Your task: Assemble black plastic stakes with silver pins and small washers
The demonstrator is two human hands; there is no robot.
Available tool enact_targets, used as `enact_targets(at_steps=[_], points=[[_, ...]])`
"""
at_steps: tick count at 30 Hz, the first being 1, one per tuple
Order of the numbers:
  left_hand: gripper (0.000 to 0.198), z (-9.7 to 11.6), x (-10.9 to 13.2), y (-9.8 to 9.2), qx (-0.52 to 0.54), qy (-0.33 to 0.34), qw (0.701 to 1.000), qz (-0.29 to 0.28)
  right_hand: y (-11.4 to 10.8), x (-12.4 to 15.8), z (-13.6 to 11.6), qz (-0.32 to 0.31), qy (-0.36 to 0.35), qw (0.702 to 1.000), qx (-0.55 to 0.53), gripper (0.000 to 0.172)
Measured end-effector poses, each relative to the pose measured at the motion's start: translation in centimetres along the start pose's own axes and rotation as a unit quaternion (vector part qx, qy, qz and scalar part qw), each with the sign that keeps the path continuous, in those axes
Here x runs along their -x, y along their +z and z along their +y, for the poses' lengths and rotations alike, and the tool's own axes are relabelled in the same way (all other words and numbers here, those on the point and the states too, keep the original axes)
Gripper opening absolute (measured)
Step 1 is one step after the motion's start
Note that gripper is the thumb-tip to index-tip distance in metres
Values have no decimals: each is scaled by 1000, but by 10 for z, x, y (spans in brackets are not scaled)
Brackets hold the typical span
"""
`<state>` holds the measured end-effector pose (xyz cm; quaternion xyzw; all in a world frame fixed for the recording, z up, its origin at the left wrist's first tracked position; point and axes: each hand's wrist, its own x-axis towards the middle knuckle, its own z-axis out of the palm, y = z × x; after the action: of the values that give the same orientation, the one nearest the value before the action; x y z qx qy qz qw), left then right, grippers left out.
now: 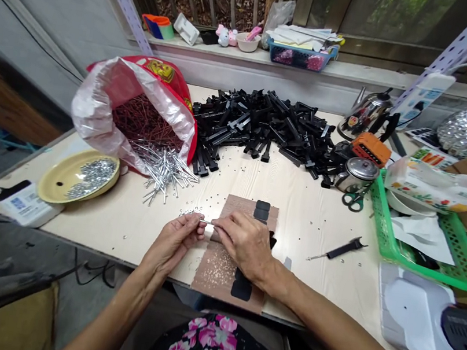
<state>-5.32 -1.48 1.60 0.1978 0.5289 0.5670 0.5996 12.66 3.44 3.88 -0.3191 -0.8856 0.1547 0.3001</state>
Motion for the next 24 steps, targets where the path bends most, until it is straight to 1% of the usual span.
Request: enact_targets(at_steps=[1,3,6,10,13,18,24], points=[[33,2,1,5,45,-23,999,-8,-1,-1,-2,1,1,1000,7,24],[36,5,4,12,86,-42,995,-14,-3,-3,-3,6,3,1000,21,24],[36,6,6,18,104,-44,994,-12,-6,-2,-3,11,1,999,47,23],[34,6,7,20,108,-38,993,-8,-8,2,-1,10,-3,997,73,21],[34,5,7,22,83,-22,996,-2,-8,4,0,15,-8,996,83,20],[31,1,5,23,14,31,999,6,-8,6,1,23,-9,993,116,17],[28,-5,4,23,-77,94,992,20,-5,9,-2,39,1,985,165,18]])
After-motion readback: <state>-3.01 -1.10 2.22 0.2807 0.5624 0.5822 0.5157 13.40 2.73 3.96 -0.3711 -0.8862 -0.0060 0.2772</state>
